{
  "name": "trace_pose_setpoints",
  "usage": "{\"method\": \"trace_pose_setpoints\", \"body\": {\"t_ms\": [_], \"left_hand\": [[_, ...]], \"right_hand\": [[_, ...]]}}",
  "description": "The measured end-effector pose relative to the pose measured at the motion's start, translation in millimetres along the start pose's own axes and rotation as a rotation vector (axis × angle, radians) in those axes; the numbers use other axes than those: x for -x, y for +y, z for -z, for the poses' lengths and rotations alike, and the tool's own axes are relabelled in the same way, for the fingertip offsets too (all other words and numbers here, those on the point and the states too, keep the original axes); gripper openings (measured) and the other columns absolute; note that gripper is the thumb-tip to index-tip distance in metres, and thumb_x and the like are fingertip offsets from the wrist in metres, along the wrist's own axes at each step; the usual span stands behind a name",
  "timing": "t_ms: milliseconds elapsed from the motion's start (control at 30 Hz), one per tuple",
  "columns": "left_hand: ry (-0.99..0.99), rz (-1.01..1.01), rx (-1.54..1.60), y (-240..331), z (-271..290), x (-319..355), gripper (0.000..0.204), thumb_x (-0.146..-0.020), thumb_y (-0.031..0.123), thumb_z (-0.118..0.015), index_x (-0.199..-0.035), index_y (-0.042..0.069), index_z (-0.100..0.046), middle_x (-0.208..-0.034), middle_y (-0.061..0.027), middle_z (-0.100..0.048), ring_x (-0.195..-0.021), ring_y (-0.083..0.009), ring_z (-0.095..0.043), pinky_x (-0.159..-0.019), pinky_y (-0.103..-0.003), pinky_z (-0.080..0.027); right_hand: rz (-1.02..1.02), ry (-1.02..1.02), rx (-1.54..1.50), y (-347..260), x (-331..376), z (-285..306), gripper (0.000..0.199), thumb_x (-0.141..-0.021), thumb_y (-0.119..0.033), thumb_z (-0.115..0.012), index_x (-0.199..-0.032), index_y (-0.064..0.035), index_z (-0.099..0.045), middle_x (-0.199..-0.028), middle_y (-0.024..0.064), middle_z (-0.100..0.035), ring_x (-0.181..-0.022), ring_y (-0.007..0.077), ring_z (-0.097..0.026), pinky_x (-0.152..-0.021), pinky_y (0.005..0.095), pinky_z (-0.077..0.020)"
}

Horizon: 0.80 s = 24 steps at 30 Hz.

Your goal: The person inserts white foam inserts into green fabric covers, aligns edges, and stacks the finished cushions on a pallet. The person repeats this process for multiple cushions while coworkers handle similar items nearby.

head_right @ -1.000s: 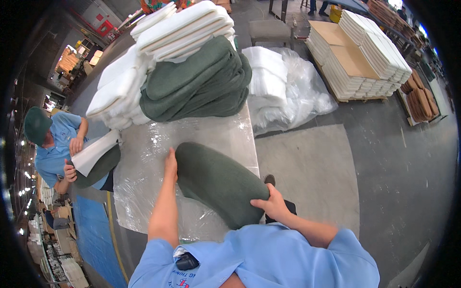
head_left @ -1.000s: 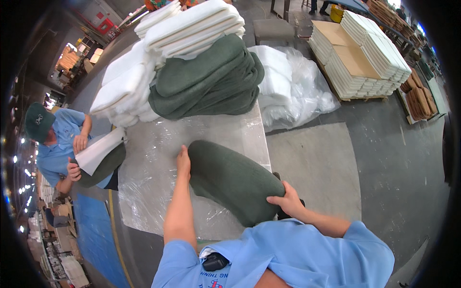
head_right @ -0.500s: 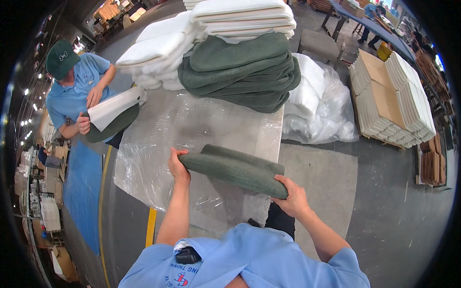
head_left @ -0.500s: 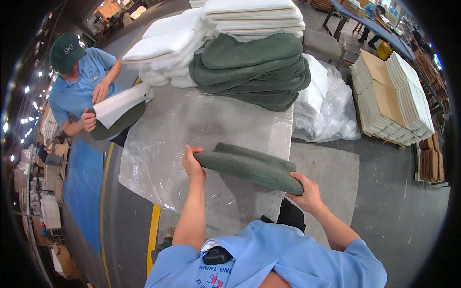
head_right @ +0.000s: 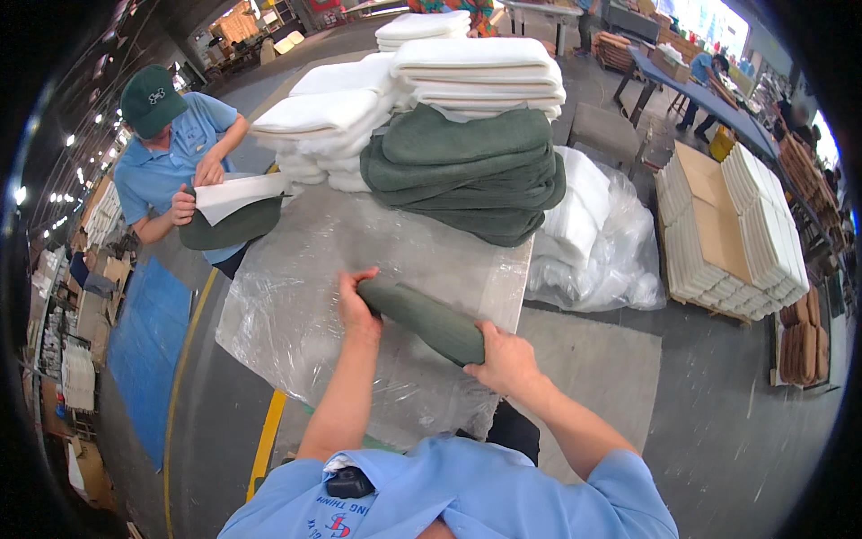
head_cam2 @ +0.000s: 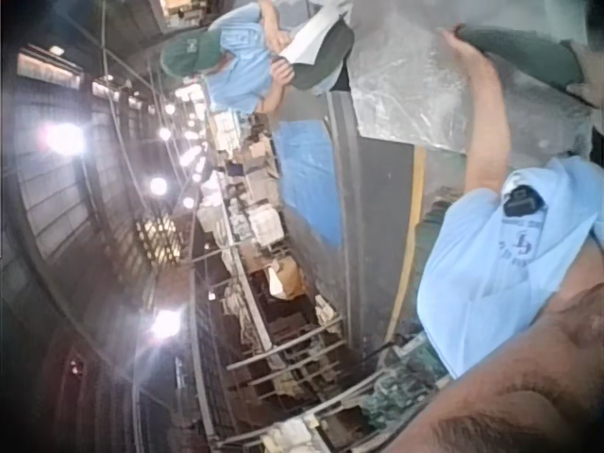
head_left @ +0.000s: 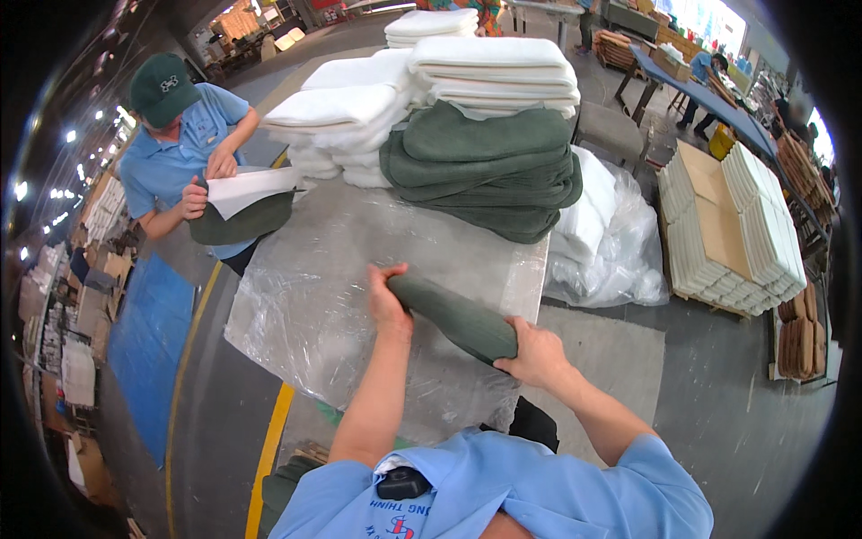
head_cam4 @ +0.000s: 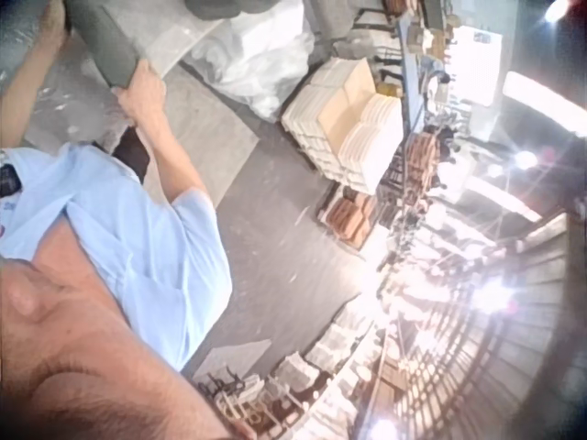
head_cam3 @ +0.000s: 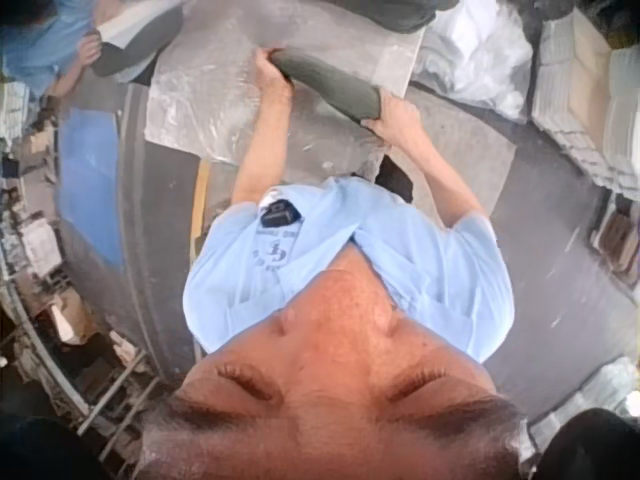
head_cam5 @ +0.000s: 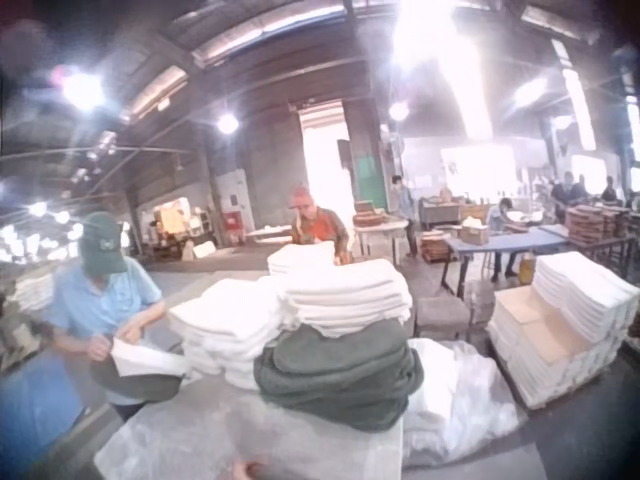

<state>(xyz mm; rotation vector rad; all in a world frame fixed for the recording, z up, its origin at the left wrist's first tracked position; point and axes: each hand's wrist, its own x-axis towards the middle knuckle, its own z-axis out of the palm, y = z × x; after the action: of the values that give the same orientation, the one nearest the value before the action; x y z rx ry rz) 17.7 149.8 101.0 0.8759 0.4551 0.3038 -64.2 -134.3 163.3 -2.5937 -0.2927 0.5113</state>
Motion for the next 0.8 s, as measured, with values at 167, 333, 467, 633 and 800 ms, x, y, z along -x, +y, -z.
{"method": "trace_pose_setpoints", "body": {"t_ms": [167, 333, 467, 633, 800], "left_hand": [[-0.282, 0.101, -0.026, 15, -34, 38, 0.067, -0.11, 0.058, -0.05, -0.153, 0.007, -0.053, -0.161, -0.0141, -0.049, -0.146, -0.0321, -0.045, -0.124, -0.052, -0.027], [-0.335, 0.72, -0.42, -37, 0, 53, 0.076, -0.107, 0.057, -0.06, -0.161, 0.008, -0.043, -0.164, -0.0076, -0.049, -0.155, -0.032, -0.039, -0.125, -0.058, -0.029], [-0.506, 0.642, -0.3, -71, -25, 46, 0.074, -0.107, 0.053, -0.062, -0.157, 0.002, -0.046, -0.154, -0.0119, -0.058, -0.14, -0.0297, -0.055, -0.119, -0.052, -0.041], [-0.535, 0.418, -0.456, -77, -69, 42, 0.063, -0.11, 0.048, -0.061, -0.146, -0.004, -0.058, -0.131, -0.0158, -0.073, -0.112, -0.027, -0.073, -0.1, -0.041, -0.059], [-0.778, 0.636, -0.617, -82, -70, 54, 0.05, -0.111, 0.042, -0.061, -0.133, -0.002, -0.069, -0.12, -0.0125, -0.078, -0.101, -0.023, -0.075, -0.088, -0.04, -0.062]], "right_hand": [[-0.079, 0.218, -0.388, 58, 16, 31, 0.06, -0.081, -0.021, -0.088, -0.132, -0.0004, -0.066, -0.115, 0.0222, -0.078, -0.109, 0.0377, -0.075, -0.094, 0.0449, -0.0575], [-0.101, 0.334, -0.897, 61, 34, 35, 0.055, -0.083, -0.011, -0.087, -0.132, 0.0033, -0.066, -0.115, 0.0157, -0.078, -0.106, 0.0246, -0.075, -0.096, 0.0391, -0.0571], [-0.024, 0.439, -1.227, 36, 50, 14, 0.057, -0.086, -0.01, -0.086, -0.136, 0.0054, -0.062, -0.118, 0.0156, -0.077, -0.108, 0.0238, -0.073, -0.097, 0.0392, -0.0575], [0.054, 0.469, -1.061, 0, 78, -19, 0.079, -0.09, -0.024, -0.087, -0.153, 0.0025, -0.047, -0.142, 0.0202, -0.063, -0.13, 0.0265, -0.061, -0.103, 0.0403, -0.0546], [0.032, 0.56, -1.204, 75, 45, -51, 0.098, -0.093, -0.045, -0.084, -0.166, -0.0051, -0.032, -0.163, 0.0195, -0.043, -0.145, 0.0352, -0.046, -0.118, 0.0487, -0.04]]}}
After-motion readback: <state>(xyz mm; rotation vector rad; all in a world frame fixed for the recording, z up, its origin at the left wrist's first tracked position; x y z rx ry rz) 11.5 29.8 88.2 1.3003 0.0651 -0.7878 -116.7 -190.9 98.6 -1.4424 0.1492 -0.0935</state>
